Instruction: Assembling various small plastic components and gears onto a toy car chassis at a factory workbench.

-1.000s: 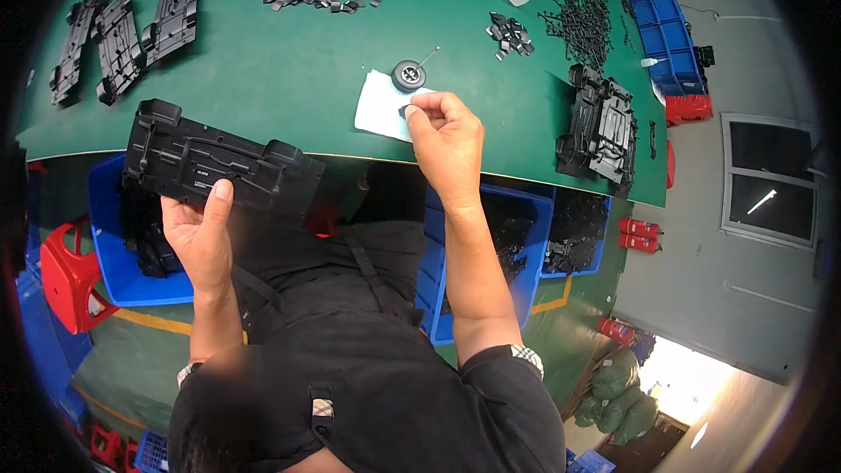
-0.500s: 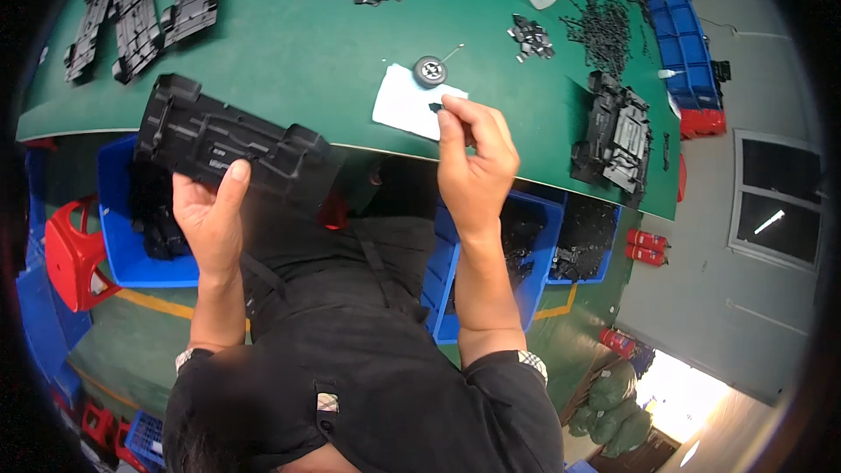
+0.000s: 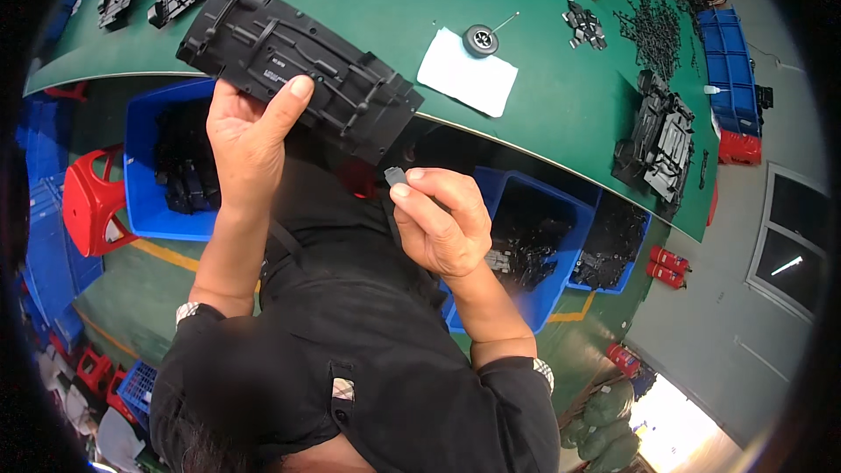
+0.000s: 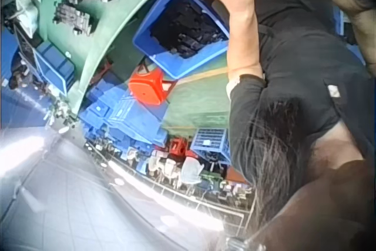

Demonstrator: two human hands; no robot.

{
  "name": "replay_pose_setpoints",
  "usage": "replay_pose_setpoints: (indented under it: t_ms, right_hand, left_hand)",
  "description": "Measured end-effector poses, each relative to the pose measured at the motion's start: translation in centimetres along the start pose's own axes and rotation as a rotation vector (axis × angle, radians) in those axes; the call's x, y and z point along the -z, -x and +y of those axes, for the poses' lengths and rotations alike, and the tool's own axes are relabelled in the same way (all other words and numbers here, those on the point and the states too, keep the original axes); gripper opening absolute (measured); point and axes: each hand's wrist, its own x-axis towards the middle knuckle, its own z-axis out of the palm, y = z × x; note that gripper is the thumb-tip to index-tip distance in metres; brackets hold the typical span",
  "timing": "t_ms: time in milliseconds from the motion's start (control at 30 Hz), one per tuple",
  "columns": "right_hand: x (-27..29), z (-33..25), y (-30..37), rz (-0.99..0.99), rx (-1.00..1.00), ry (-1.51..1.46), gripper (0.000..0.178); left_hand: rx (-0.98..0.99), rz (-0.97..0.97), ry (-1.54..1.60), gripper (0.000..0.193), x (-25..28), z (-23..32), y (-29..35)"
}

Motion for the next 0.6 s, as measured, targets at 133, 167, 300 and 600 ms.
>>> replay_pose_setpoints:
  t_ms: [133, 167, 300, 600]
  right_hand:
    - [-0.1, 0.2, 0.9, -0.012, 0.015, 0.012, 0.036]
    - [-0.1, 0.2, 1.1, -0.016, 0.021, 0.013, 0.036]
    - [-0.1, 0.3, 1.2, -0.032, 0.037, 0.005, 0.037]
    - [-0.1, -0.1, 1.0, -0.079, 0.042, -0.016, 0.041]
  left_hand:
    - [0.006, -0.028, 0.009, 0.035, -0.5, 0.0, 0.3]
    - [0.005, -0.038, 0.008, 0.035, -0.7, 0.0, 0.4]
    - [0.017, -0.065, 0.011, 0.035, -1.0, 0.4, 0.6]
    - [0.066, -0.125, 0.023, 0.038, -1.2, 0.4, 0.9]
